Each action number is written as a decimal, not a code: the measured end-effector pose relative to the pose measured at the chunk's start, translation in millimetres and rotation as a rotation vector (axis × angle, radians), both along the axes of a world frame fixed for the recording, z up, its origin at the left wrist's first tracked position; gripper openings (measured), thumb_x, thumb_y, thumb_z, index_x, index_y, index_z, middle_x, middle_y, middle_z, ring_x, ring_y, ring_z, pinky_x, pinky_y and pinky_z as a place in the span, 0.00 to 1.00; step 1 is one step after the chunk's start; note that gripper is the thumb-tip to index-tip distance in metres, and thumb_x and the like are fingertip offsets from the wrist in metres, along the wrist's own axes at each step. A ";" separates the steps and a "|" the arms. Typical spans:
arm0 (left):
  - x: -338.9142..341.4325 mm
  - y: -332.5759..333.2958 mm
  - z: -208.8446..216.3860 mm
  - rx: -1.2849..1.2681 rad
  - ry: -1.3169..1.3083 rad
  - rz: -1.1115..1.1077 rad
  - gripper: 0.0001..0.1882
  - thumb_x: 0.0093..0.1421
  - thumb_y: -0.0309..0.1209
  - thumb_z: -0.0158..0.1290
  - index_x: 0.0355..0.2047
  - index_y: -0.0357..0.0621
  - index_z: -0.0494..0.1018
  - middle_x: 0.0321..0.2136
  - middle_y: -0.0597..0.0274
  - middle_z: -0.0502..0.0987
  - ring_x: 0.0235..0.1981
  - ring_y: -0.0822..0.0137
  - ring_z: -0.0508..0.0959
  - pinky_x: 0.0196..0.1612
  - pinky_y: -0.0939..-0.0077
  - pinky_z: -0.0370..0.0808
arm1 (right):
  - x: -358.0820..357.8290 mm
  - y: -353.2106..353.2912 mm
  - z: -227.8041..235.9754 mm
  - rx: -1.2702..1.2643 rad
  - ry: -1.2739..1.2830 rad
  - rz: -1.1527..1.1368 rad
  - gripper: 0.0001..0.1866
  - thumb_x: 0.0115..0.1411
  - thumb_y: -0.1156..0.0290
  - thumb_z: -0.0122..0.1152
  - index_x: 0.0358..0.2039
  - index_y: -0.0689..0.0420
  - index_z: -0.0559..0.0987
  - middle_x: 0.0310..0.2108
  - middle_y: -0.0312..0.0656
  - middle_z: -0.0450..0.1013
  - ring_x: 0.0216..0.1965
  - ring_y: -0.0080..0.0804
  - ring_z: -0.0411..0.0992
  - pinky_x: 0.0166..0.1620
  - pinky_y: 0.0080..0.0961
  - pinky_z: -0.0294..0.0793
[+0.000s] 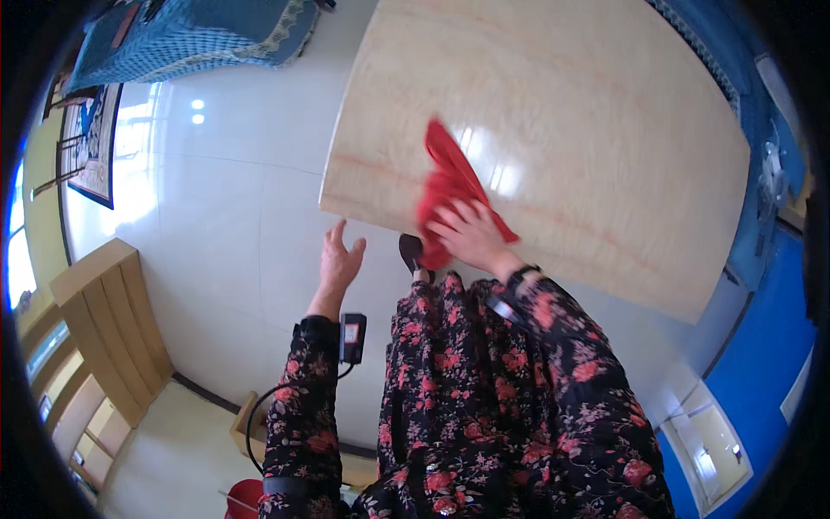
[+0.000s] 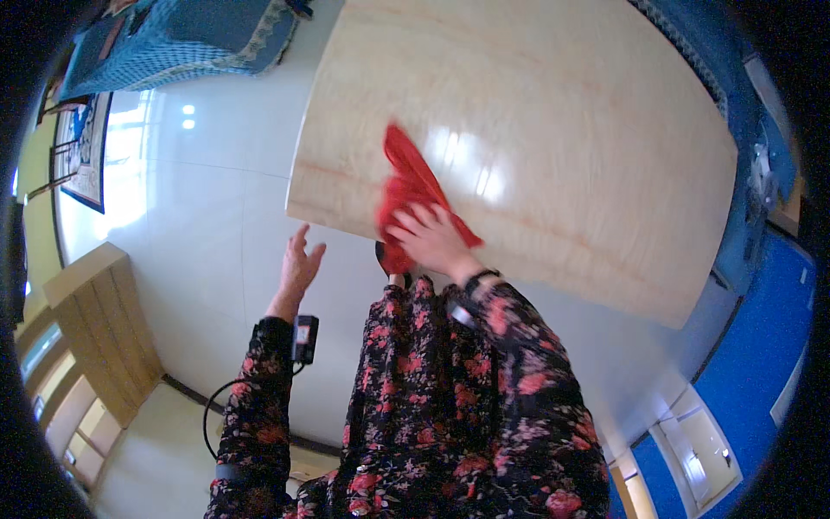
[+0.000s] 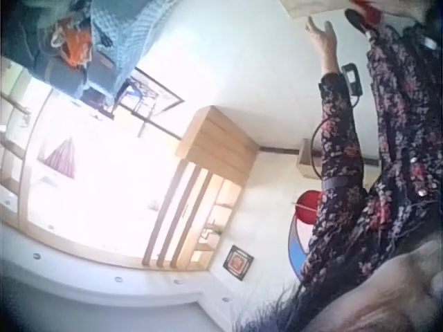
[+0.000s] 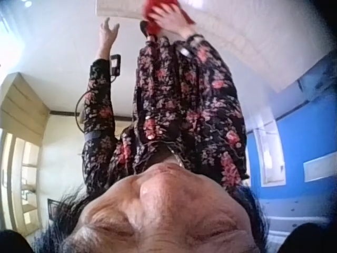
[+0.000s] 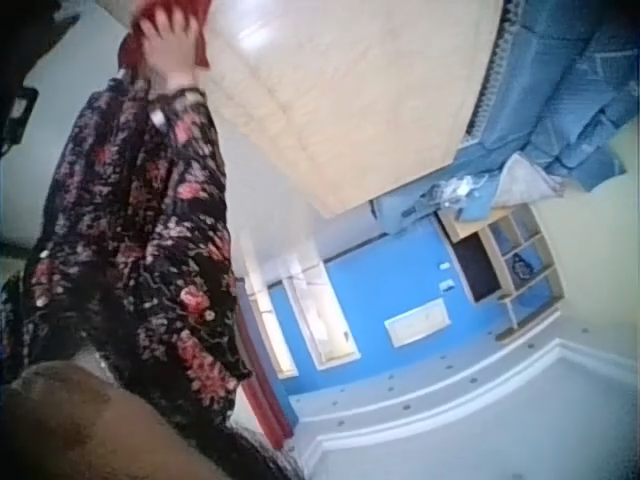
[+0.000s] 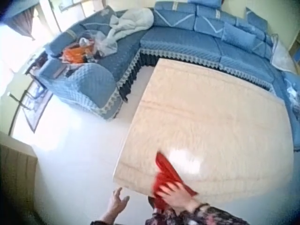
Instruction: Wiping a wooden table with a red cloth and briefly picking up a watch.
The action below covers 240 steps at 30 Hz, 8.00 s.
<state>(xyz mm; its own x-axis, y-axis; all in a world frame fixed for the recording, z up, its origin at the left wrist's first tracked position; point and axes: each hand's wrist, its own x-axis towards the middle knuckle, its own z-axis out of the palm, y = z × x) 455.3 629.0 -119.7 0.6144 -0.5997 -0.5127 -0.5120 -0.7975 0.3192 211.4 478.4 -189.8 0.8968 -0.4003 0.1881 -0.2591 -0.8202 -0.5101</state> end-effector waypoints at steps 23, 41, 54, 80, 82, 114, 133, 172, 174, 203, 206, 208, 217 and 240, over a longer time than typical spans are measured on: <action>-23.5 28.4 1.1 0.085 0.206 0.158 0.24 0.56 0.36 0.53 0.51 0.39 0.70 0.47 0.45 0.75 0.45 0.53 0.78 0.47 0.64 0.74 | 40.6 -6.9 -10.0 -0.119 -0.069 0.301 0.21 0.52 0.57 0.58 0.48 0.42 0.73 0.55 0.34 0.63 0.57 0.38 0.58 0.57 0.47 0.57; -46.2 70.1 -6.3 0.168 0.241 0.263 0.22 0.55 0.37 0.54 0.49 0.44 0.71 0.42 0.45 0.74 0.41 0.52 0.78 0.47 0.61 0.74 | 176.9 17.5 0.7 -0.012 -0.105 0.174 0.19 0.56 0.61 0.51 0.50 0.44 0.72 0.57 0.36 0.62 0.57 0.41 0.57 0.56 0.51 0.57; -48.3 75.1 5.5 0.231 0.271 0.202 0.20 0.55 0.36 0.53 0.47 0.42 0.72 0.43 0.46 0.75 0.40 0.53 0.79 0.45 0.62 0.75 | 19.7 -182.2 -52.0 -0.020 0.389 -0.677 0.26 0.58 0.52 0.48 0.57 0.42 0.65 0.63 0.44 0.53 0.62 0.54 0.52 0.54 0.59 0.55; -21.1 70.0 9.9 0.210 0.315 0.130 0.21 0.55 0.37 0.51 0.48 0.43 0.73 0.38 0.44 0.78 0.41 0.50 0.78 0.46 0.61 0.74 | 56.6 -160.3 -51.8 0.039 0.294 -0.899 0.25 0.58 0.56 0.53 0.56 0.45 0.67 0.61 0.42 0.57 0.60 0.49 0.54 0.55 0.57 0.56; -17.5 51.8 20.4 0.235 0.381 0.086 0.21 0.56 0.38 0.52 0.48 0.43 0.72 0.39 0.45 0.77 0.41 0.49 0.78 0.46 0.60 0.73 | 72.7 -141.3 -49.4 0.062 0.304 -1.015 0.26 0.59 0.55 0.52 0.57 0.45 0.67 0.61 0.43 0.57 0.60 0.51 0.54 0.55 0.58 0.56; 315.1 -187.8 52.1 0.173 0.131 -0.239 0.19 0.57 0.37 0.52 0.49 0.44 0.72 0.44 0.49 0.74 0.39 0.56 0.79 0.45 0.63 0.75 | 124.4 -268.8 -61.6 0.296 0.743 -1.451 0.29 0.65 0.46 0.38 0.64 0.37 0.55 0.66 0.42 0.50 0.62 0.53 0.54 0.52 0.62 0.62; 392.8 -219.3 48.2 0.066 0.416 -0.170 0.17 0.57 0.39 0.50 0.44 0.46 0.74 0.39 0.44 0.75 0.43 0.45 0.75 0.49 0.57 0.71 | 126.1 -207.9 -67.6 0.363 0.991 -1.701 0.31 0.64 0.45 0.37 0.64 0.46 0.57 0.64 0.41 0.53 0.62 0.54 0.54 0.59 0.51 0.61; 651.9 -457.5 82.5 -0.256 -0.642 0.171 0.19 0.48 0.45 0.60 0.39 0.52 0.76 0.41 0.62 0.73 0.48 0.56 0.67 0.50 0.57 0.63 | 146.8 -304.6 -73.7 0.325 0.782 -1.534 0.25 0.64 0.63 0.40 0.62 0.50 0.60 0.60 0.55 0.57 0.60 0.58 0.57 0.58 0.48 0.64; 653.2 -457.5 77.9 -0.242 -0.656 0.212 0.19 0.48 0.44 0.60 0.39 0.52 0.76 0.41 0.63 0.73 0.49 0.56 0.67 0.51 0.57 0.63 | 152.5 -298.9 -72.0 0.308 0.742 -1.486 0.25 0.64 0.63 0.41 0.62 0.50 0.59 0.61 0.55 0.57 0.60 0.58 0.57 0.58 0.48 0.63; 654.4 -437.5 62.3 -0.643 -0.452 0.273 0.15 0.49 0.38 0.62 0.38 0.53 0.77 0.43 0.63 0.73 0.49 0.56 0.68 0.52 0.61 0.64 | 163.4 -285.6 -64.7 0.368 0.937 -1.461 0.30 0.65 0.59 0.44 0.66 0.47 0.52 0.65 0.55 0.48 0.64 0.54 0.50 0.62 0.46 0.58; 654.0 -436.5 63.0 -0.653 -0.459 0.273 0.15 0.49 0.37 0.62 0.38 0.53 0.78 0.43 0.63 0.73 0.49 0.56 0.68 0.53 0.61 0.64 | 169.3 -285.3 -66.9 0.377 0.974 -1.466 0.30 0.65 0.59 0.44 0.66 0.47 0.52 0.65 0.54 0.47 0.64 0.54 0.51 0.62 0.46 0.59; 653.2 -437.5 63.7 -0.655 -0.459 0.273 0.14 0.49 0.37 0.62 0.38 0.54 0.78 0.43 0.62 0.73 0.49 0.56 0.68 0.53 0.62 0.64 | 167.0 -285.4 -66.5 0.369 0.984 -1.477 0.31 0.65 0.59 0.45 0.66 0.47 0.51 0.65 0.54 0.48 0.64 0.54 0.51 0.62 0.46 0.59; 637.7 -425.3 78.0 -0.725 -0.416 0.194 0.19 0.53 0.30 0.59 0.46 0.47 0.74 0.47 0.54 0.71 0.53 0.53 0.67 0.55 0.63 0.64 | 162.9 -286.6 -63.2 0.324 0.966 -1.441 0.31 0.64 0.58 0.44 0.65 0.50 0.53 0.64 0.57 0.49 0.63 0.57 0.52 0.61 0.48 0.60; 441.9 -340.6 92.2 -0.127 -0.220 -0.557 0.42 0.48 0.39 0.61 0.63 0.58 0.56 0.66 0.54 0.49 0.68 0.54 0.46 0.65 0.52 0.47 | 191.0 -287.6 -37.2 0.486 0.845 -1.462 0.31 0.63 0.63 0.49 0.65 0.52 0.55 0.64 0.54 0.50 0.64 0.54 0.52 0.62 0.44 0.58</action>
<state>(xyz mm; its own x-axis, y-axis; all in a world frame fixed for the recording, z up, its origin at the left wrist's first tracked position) 897.3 288.4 -27.5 0.2746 -0.9094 -0.3123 -0.9058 -0.3537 0.2335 402.4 190.8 -227.0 -0.4377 -0.7676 -0.4682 -0.8773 0.4786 0.0354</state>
